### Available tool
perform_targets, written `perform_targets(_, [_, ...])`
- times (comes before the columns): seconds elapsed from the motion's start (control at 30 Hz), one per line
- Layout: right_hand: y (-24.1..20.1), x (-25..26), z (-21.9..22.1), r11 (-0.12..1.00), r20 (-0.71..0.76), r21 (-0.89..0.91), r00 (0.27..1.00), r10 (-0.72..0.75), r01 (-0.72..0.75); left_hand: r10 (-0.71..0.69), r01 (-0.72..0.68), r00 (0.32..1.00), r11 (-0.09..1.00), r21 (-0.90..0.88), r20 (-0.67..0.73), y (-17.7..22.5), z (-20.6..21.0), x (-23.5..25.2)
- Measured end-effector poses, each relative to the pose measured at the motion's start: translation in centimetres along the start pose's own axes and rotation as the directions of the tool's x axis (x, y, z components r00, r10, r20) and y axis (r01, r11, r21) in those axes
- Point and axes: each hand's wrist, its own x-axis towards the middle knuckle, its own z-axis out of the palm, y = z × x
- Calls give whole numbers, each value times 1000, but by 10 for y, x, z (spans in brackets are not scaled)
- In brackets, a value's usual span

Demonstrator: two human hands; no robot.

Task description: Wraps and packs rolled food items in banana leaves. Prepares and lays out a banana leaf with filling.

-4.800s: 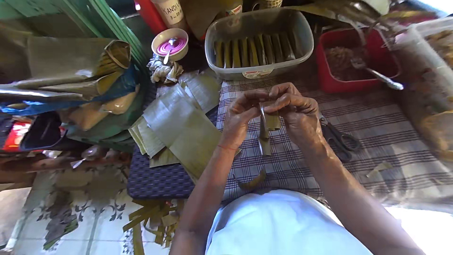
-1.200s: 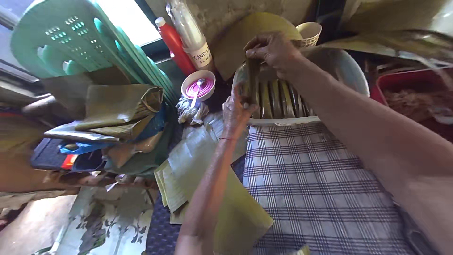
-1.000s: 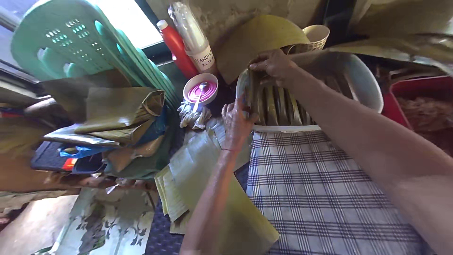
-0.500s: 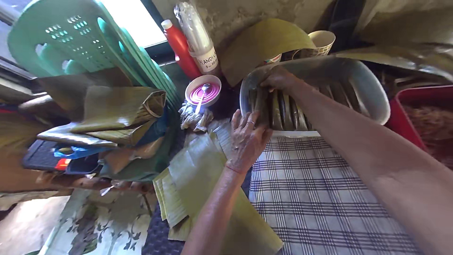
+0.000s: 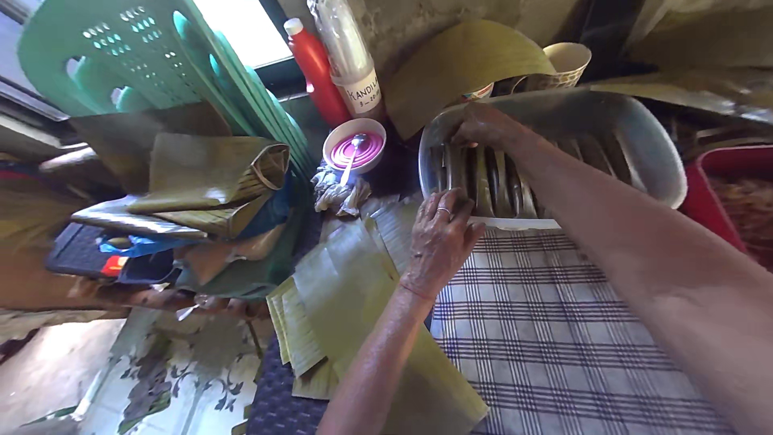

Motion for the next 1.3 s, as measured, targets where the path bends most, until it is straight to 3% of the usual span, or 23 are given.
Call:
perform_targets(0.17, [8,4,12,981,-93,-189,993,-72,54,-7,7,1000,1000,-18,-19,-6,3,-3])
perform_targets(0.27, [5,-1,16,985,-122,-148,987,-104,85,-15,15,1000,1000,-27,-3,-4,1,-7])
perform_targets(0.47, [9,-43,4,953,103,121,951,-290,277,-29,20,996,995,-99,-88,-11,-15,-25])
perform_targets(0.6, [16,-60,9,951,255,-32,922,-290,308,-7,4,998,998,-55,-61,-12,-12,-26])
perform_targets(0.9, [6,-60,10,965,325,-84,922,-211,250,8,-8,1000,1000,-12,20,-1,-15,-19])
perform_targets(1.0, [9,-69,1,965,261,18,930,-257,262,15,-15,999,1000,7,46,-3,-22,-17])
perform_targets(1.1, [17,-93,-11,947,64,92,947,-314,308,13,-12,999,1000,-20,44,1,-37,-23])
perform_targets(1.2, [28,-142,-19,945,-97,59,944,-316,322,-39,47,971,998,-31,236,10,-66,-49])
perform_targets(1.3, [42,-215,-14,942,-69,148,953,-295,302,-118,157,809,987,-18,576,22,-95,-96])
